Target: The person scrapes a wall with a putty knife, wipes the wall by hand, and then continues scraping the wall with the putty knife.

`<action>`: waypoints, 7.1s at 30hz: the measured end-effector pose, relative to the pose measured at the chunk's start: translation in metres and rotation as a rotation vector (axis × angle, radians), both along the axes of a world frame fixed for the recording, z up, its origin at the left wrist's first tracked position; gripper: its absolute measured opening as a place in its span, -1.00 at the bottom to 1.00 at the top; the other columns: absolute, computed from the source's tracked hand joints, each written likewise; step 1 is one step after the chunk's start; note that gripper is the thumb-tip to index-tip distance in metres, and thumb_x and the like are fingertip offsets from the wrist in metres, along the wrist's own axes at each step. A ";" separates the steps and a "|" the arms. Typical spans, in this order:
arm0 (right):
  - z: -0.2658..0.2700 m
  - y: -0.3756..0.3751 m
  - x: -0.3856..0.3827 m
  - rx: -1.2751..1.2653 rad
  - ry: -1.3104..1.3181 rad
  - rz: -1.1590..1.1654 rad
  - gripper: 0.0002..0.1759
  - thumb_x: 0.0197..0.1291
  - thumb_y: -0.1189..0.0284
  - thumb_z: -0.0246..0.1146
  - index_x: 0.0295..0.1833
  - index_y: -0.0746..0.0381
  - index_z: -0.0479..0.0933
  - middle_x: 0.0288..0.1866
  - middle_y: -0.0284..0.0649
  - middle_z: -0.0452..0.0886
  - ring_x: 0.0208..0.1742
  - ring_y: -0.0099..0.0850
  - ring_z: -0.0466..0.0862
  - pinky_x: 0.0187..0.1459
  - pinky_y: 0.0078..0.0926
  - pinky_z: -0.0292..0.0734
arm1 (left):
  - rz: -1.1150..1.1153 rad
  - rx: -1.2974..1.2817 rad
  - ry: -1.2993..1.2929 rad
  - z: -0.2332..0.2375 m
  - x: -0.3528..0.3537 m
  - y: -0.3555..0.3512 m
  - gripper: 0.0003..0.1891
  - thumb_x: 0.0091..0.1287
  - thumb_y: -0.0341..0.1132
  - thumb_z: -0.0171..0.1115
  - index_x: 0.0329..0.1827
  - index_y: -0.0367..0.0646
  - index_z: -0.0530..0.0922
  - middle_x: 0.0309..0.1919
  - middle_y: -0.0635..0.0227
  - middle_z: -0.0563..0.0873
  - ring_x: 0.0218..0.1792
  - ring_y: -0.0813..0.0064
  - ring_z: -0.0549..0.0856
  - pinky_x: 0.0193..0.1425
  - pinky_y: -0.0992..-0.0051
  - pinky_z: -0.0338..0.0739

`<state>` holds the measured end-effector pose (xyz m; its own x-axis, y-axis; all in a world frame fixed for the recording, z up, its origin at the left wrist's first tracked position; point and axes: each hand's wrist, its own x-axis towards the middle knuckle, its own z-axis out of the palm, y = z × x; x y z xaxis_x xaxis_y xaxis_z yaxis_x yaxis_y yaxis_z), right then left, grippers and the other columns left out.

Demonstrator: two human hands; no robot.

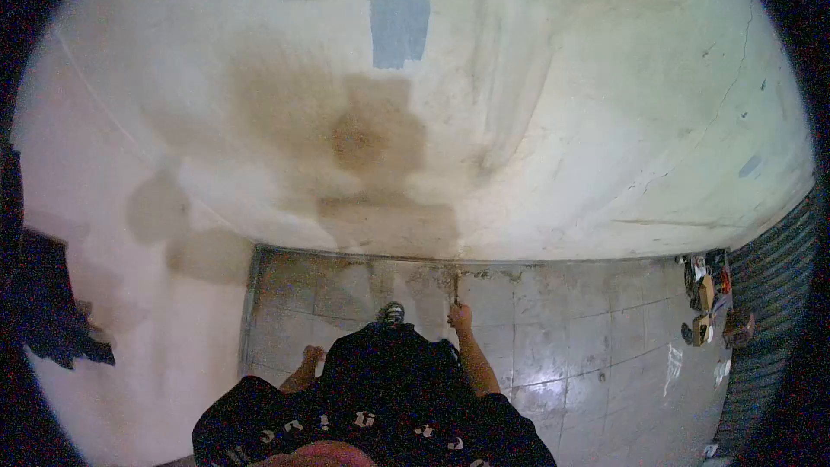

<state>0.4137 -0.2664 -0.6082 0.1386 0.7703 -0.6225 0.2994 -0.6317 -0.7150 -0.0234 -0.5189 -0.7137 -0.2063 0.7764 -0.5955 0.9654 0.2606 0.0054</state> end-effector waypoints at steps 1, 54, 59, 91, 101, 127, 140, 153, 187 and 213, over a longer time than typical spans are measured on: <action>-0.005 -0.014 0.017 -0.017 0.030 -0.118 -0.69 0.18 0.30 0.18 -0.21 0.37 0.58 -0.60 -0.17 0.56 -0.63 -0.34 0.60 -0.61 -0.36 0.49 | 0.219 0.030 -0.117 0.001 0.010 -0.017 -0.74 0.23 -0.13 0.20 -0.28 -0.12 0.70 -0.35 0.21 0.75 -0.27 0.19 0.74 -0.12 0.17 0.63; 0.444 0.150 -0.174 1.036 0.660 0.147 -0.55 0.45 0.34 0.09 0.37 0.23 0.31 -0.45 -0.23 0.59 -0.68 -0.64 0.44 -0.67 -0.67 0.27 | -0.882 1.454 -0.259 0.605 0.112 0.435 -0.20 -0.02 -0.43 0.35 0.41 -0.10 0.33 0.44 0.23 0.32 0.50 0.27 0.20 0.55 0.16 0.07; 0.468 0.164 -0.184 1.078 0.698 0.137 -0.53 0.45 0.34 0.09 0.38 0.28 0.27 -0.40 -0.21 0.57 -0.68 -0.62 0.43 -0.68 -0.67 0.23 | -1.281 1.462 -0.174 0.646 0.114 0.500 -0.42 0.00 -0.33 0.32 0.19 -0.15 0.51 0.36 0.22 0.42 0.47 0.28 0.27 0.54 0.11 0.08; 0.489 0.174 -0.180 1.080 0.631 0.222 -0.51 0.44 0.45 0.02 0.41 0.35 0.17 -0.58 -0.37 0.44 -0.64 -0.70 0.31 -0.56 -0.71 0.17 | -1.631 1.147 -0.097 0.708 0.105 0.544 -0.82 -0.22 -0.19 0.33 -0.72 -0.01 0.51 -0.66 0.49 0.53 -0.45 0.48 0.53 -0.23 0.47 0.41; 0.490 0.168 -0.202 1.137 0.513 0.140 -0.58 0.44 0.48 0.02 0.33 0.40 0.27 -0.67 -0.43 0.37 -0.66 -0.69 0.31 -0.57 -0.70 0.15 | -1.623 1.151 -0.187 0.705 0.092 0.543 -0.81 -0.28 -0.20 0.34 -0.73 -0.06 0.51 -0.65 0.45 0.53 -0.45 0.44 0.52 -0.25 0.46 0.43; 0.523 0.156 -0.190 1.044 0.463 -0.057 -0.60 0.38 0.53 0.11 0.29 0.36 0.34 -0.57 -0.43 0.46 -0.56 -0.72 0.37 -0.52 -0.71 0.21 | -1.727 0.969 -0.170 0.720 0.123 0.554 -0.78 -0.37 -0.23 0.35 -0.65 -0.03 0.49 -0.59 0.43 0.52 -0.43 0.35 0.54 -0.22 0.38 0.43; 0.514 0.166 -0.193 1.075 0.382 -0.120 -0.56 0.30 0.54 0.21 0.27 0.38 0.37 -0.42 -0.32 0.59 -0.42 -0.67 0.47 -0.36 -0.72 0.35 | -1.720 1.088 -0.166 0.720 0.126 0.565 -0.78 -0.38 -0.23 0.33 -0.69 -0.03 0.47 -0.61 0.44 0.52 -0.45 0.35 0.55 -0.23 0.39 0.43; 0.506 0.179 -0.171 1.429 0.206 0.174 -0.37 0.15 0.54 0.28 0.34 0.47 0.30 0.25 0.02 0.41 0.06 -0.26 0.61 0.10 -0.36 0.51 | -1.781 1.035 -0.149 0.722 0.126 0.569 -0.67 -0.47 -0.16 0.39 -0.62 -0.03 0.47 -0.55 0.44 0.51 -0.39 0.36 0.54 -0.19 0.38 0.43; 0.510 0.181 -0.200 1.527 0.063 -0.116 -0.57 0.18 0.68 0.21 0.20 0.46 0.48 0.16 0.12 0.57 0.17 -0.20 0.59 0.10 -0.37 0.54 | -1.728 0.968 -0.183 0.725 0.123 0.567 -0.70 -0.44 -0.19 0.37 -0.59 -0.03 0.50 -0.53 0.44 0.53 -0.38 0.37 0.54 -0.18 0.39 0.42; 0.504 0.187 -0.190 1.515 0.093 -0.136 -0.59 0.19 0.70 0.21 0.19 0.43 0.50 0.13 0.12 0.59 0.13 -0.14 0.64 0.14 -0.33 0.51 | -1.747 1.073 -0.149 0.711 0.135 0.571 -0.74 -0.43 -0.19 0.33 -0.67 -0.05 0.47 -0.56 0.39 0.53 -0.41 0.34 0.54 -0.21 0.37 0.46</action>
<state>0.2233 -0.0798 -0.1043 0.2646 0.6559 0.7070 0.2203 0.6726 -0.7065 0.1114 0.0523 -0.0025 0.9799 0.0319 0.1968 0.1134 -0.9010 -0.4187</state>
